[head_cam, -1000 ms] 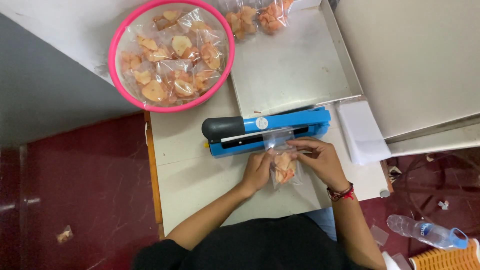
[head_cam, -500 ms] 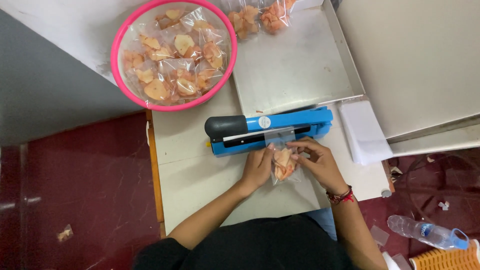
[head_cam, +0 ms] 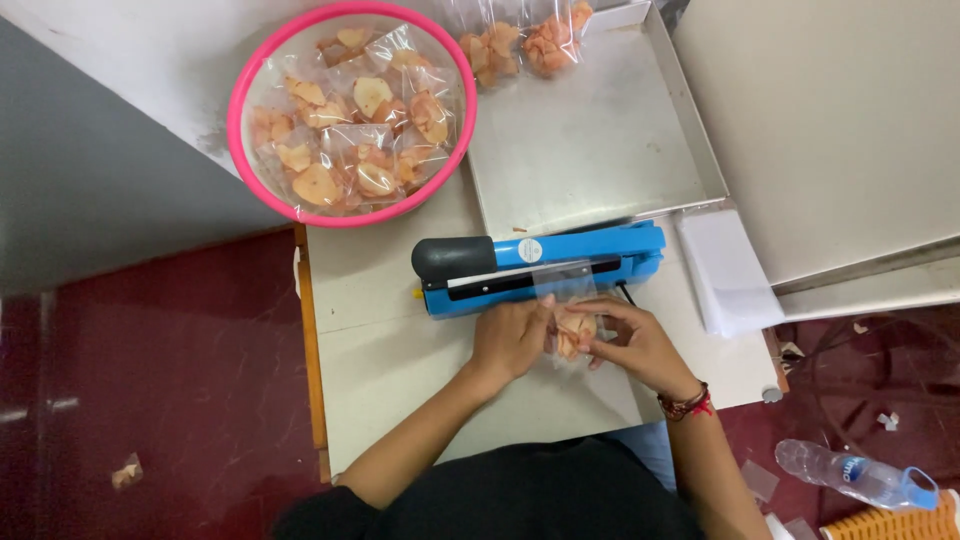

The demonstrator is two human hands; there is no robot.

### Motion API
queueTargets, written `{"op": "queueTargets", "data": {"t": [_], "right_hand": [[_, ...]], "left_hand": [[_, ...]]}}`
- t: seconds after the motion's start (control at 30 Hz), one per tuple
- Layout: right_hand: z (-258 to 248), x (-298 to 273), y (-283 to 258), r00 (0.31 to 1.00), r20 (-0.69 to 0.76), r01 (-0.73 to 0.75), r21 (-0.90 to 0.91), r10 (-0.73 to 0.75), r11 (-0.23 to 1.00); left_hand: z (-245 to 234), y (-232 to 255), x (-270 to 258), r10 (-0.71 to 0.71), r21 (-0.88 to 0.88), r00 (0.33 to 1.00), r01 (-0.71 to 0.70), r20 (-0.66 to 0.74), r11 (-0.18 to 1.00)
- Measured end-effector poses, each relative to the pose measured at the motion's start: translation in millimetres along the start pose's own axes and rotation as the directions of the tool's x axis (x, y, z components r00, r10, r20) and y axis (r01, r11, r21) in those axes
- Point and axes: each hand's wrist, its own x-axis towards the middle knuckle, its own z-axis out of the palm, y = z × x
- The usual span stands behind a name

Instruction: Sealing small plastic bags containing snacks using a manual impulse sealer on a tabletop.

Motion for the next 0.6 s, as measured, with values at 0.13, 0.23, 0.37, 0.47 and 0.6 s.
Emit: {"op": "queueTargets", "data": {"t": [0.13, 0.23, 0.37, 0.47, 0.6], "right_hand": [[-5.5, 1.5, -0.2, 0.999, -0.049, 0.007, 0.067, -0.004, 0.998], [-5.2, 2.1, -1.4, 0.999, -0.041, 0.037, 0.104, -0.033, 0.994], [-5.1, 2.7, 1.2, 0.999, -0.035, 0.043, 0.133, -0.038, 0.990], [-6.3, 3.6, 2.3, 0.998, -0.037, 0.051, 0.118, -0.047, 0.992], [-5.2, 7.5, 8.2, 0.996, -0.054, 0.078, 0.125, -0.071, 0.989]], "left_hand": [[-33.1, 28.8, -11.3, 0.184, 0.188, 0.981, -0.191, 0.055, 0.963], [-30.2, 2.4, -14.1, 0.638, 0.356, 0.743, -0.551, -0.202, 0.755], [-64.2, -34.4, -7.2, 0.908, 0.758, 0.073, -0.526, -0.412, 0.386], [-95.9, -46.9, 15.3, 0.919, 0.883, 0.069, -0.255, -0.389, 0.393], [-103.9, -64.8, 20.4, 0.910, 0.875, 0.178, -0.259, -0.374, 0.410]]}}
